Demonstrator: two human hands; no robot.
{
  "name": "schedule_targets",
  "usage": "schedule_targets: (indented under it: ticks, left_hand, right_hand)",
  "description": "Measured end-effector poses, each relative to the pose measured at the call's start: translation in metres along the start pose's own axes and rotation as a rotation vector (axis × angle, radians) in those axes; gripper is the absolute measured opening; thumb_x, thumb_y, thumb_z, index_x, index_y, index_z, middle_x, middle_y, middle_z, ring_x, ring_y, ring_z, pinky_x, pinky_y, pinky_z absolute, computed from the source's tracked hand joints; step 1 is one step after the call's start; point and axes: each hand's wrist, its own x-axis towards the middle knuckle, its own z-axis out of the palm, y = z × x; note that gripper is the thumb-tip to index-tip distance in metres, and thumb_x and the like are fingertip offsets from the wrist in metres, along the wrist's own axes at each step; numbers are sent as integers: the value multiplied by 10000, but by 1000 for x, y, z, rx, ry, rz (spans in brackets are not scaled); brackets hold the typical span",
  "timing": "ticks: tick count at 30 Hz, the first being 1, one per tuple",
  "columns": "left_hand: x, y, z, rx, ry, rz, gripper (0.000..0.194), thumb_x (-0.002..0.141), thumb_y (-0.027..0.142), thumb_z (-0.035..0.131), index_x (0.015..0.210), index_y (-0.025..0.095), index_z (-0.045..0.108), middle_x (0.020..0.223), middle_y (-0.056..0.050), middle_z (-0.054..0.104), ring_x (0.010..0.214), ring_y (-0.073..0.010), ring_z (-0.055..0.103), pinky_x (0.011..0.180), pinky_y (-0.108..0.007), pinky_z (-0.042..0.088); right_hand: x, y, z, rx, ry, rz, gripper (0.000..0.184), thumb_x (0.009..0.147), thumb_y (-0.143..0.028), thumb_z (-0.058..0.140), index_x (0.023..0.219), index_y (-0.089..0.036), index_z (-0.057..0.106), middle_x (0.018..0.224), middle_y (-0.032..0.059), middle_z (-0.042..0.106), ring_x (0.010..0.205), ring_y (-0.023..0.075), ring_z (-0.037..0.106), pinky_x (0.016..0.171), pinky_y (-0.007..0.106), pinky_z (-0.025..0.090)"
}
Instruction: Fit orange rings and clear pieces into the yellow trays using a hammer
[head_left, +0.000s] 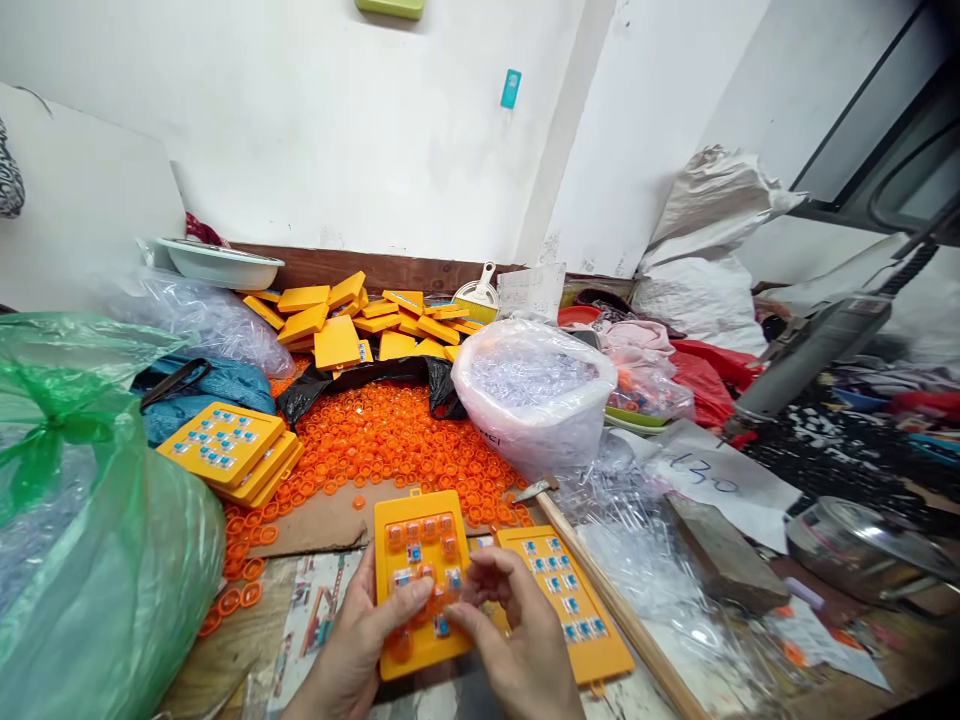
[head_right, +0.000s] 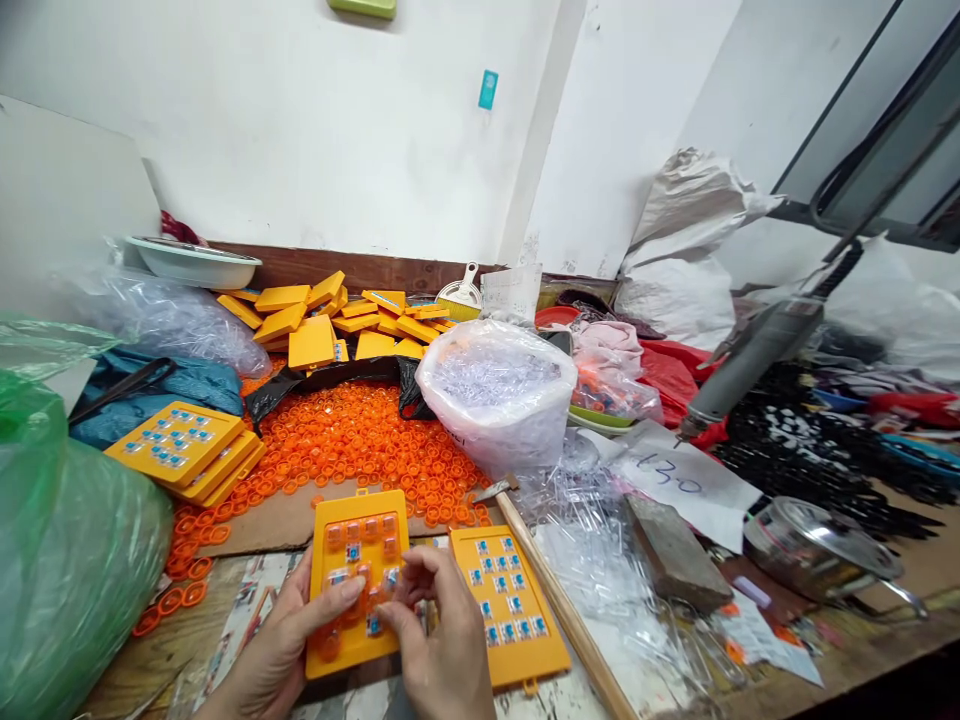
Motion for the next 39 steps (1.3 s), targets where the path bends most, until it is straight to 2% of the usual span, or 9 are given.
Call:
schedule_targets:
  ticks: [11,16,19,22,26,31,34,36,39]
  left_hand:
    - [-2,-1,-1,25,0,29,643,563,266,833,1133,185,546,1007,-118,725,926,-316,678,816,-422,543]
    - [0,-3,0,100,57,61,555,510,272,858,1003,153,631,948,-130,740,881,-323,690,770,-397,558]
    - [0,-1,-1,189,53,78,508,507,312,855,944,125,676,906,-136,745,855,-332,692,764,-401,560]
    - [-1,0,-2,267,51,106,477,538,351,835,931,120,696,895,-132,747,847,-333,691,776,-422,556]
    - [-1,-5,-7,412,109,183,445,545,386,826,876,114,704,845,-137,747,796,-322,694,731,-391,563]
    - [-1,-12,-11,559,167,242,423,549,430,813,819,126,697,790,-134,746,723,-312,694,666,-366,563]
    - [0,-12,-9,521,171,203,452,529,426,826,837,125,688,800,-133,746,756,-315,696,686,-363,563]
    - [2,-11,-6,421,127,119,493,503,409,843,867,119,678,821,-138,747,779,-324,697,711,-380,564]
    - [1,-9,1,189,69,-39,585,490,362,857,969,107,639,865,-158,745,803,-353,698,725,-437,564]
  right_hand:
    - [2,-7,-3,-101,43,-209,157,746,-175,677,858,-286,673,779,-8,698,704,171,644,671,268,499]
    - [4,-8,0,-115,33,-215,204,743,-153,659,900,-282,655,760,-15,680,661,158,631,631,256,513]
    - [4,-10,1,-141,58,-239,208,731,-165,650,913,-266,649,864,27,673,798,198,628,737,315,517]
    - [3,-10,3,-52,55,-106,380,694,-227,696,1067,-251,631,1100,82,646,994,246,607,860,379,500]
    - [0,-9,4,341,-191,227,477,728,-360,698,1178,-233,603,1073,79,700,969,247,666,857,381,523]
    - [-6,-7,6,369,-195,244,394,734,-401,703,1082,-223,657,998,74,728,911,255,690,766,346,554]
    - [-8,-5,8,364,-212,237,422,746,-443,677,1100,-217,650,982,77,731,880,251,696,759,353,560]
    - [-2,-5,-1,233,-271,221,422,751,-437,666,1114,-222,649,948,65,738,815,230,707,721,335,573]
    - [25,-6,-41,-325,-189,96,448,732,-393,686,1145,-225,643,998,54,724,792,197,699,685,299,585]
